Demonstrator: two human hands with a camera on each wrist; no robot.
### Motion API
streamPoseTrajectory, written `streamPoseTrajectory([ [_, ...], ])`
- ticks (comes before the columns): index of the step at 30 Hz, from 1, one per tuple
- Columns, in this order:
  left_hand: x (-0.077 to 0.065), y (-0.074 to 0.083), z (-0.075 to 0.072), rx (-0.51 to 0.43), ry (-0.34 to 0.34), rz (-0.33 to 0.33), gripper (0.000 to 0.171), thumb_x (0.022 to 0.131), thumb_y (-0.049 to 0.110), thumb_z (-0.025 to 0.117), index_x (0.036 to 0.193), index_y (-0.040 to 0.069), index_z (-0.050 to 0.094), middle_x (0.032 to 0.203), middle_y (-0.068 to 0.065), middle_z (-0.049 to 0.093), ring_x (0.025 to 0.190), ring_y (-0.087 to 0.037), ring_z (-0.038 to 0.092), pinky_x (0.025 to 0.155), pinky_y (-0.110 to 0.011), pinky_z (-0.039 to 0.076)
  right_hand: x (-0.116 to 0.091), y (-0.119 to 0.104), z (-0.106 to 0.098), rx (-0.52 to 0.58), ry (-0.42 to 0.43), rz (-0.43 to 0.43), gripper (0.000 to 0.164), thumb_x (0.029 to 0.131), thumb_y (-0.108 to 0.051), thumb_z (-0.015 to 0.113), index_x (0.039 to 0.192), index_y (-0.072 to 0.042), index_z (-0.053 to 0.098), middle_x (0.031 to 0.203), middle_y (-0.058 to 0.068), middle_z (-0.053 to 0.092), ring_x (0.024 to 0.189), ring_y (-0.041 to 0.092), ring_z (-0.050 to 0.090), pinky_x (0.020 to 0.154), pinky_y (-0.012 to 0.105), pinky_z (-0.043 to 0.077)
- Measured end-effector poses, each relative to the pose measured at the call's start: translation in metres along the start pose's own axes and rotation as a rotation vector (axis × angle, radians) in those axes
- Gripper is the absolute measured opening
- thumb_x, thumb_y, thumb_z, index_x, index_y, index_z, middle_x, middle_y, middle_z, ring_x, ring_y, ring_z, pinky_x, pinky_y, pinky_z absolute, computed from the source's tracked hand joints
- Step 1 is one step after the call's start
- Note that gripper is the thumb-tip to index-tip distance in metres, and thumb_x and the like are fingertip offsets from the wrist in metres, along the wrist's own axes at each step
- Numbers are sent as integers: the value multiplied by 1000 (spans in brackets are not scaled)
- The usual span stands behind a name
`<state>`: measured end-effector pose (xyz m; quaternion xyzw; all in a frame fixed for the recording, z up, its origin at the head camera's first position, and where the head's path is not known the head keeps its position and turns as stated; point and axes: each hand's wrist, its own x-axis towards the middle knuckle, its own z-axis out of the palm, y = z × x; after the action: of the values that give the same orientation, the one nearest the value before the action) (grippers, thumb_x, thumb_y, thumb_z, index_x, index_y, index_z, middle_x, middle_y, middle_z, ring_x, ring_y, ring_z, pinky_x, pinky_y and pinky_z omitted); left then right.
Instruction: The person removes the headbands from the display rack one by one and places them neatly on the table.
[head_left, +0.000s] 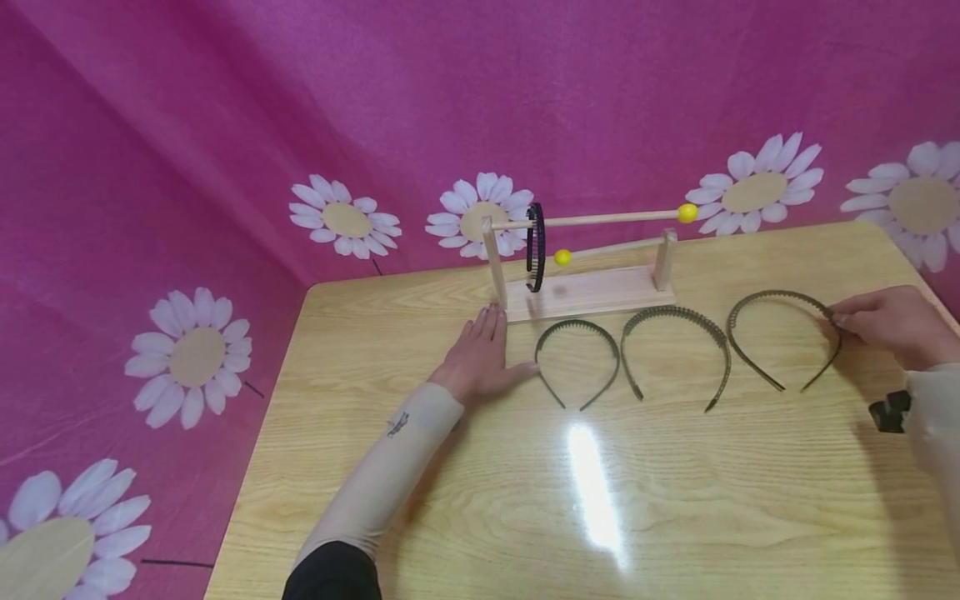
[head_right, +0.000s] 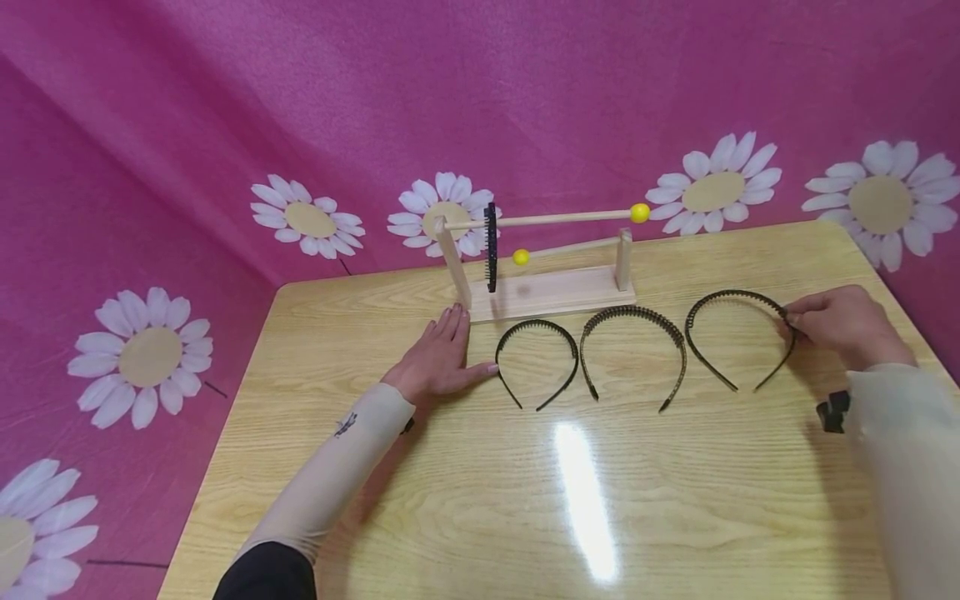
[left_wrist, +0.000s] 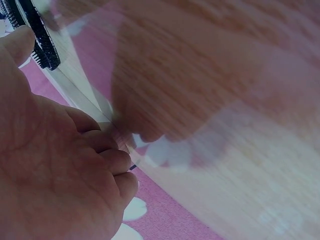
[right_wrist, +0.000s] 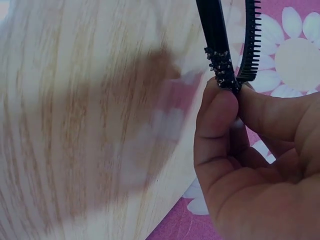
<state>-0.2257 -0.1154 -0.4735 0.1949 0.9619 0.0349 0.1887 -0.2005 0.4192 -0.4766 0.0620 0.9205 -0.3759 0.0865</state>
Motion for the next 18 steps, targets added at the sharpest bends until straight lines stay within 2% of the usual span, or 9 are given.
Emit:
streamPoseTrajectory([
  [11,-2,0,0,0,-9,-2,109,92,79,37,160,1,1,166,-16,-7,152,-29,-6,122,-40,3,-3,-1,2,-77,24,6,32,93,-2,57,113,24,61,98,39,65,67,-1,52,54,20,49],
  [18,-3,0,1,6,2,2,108,93,77,38,160,0,3,166,-17,-5,153,-29,-5,122,-40,4,-4,0,2,-134,84,10,27,93,-3,60,105,20,67,96,37,66,70,3,50,53,18,43],
])
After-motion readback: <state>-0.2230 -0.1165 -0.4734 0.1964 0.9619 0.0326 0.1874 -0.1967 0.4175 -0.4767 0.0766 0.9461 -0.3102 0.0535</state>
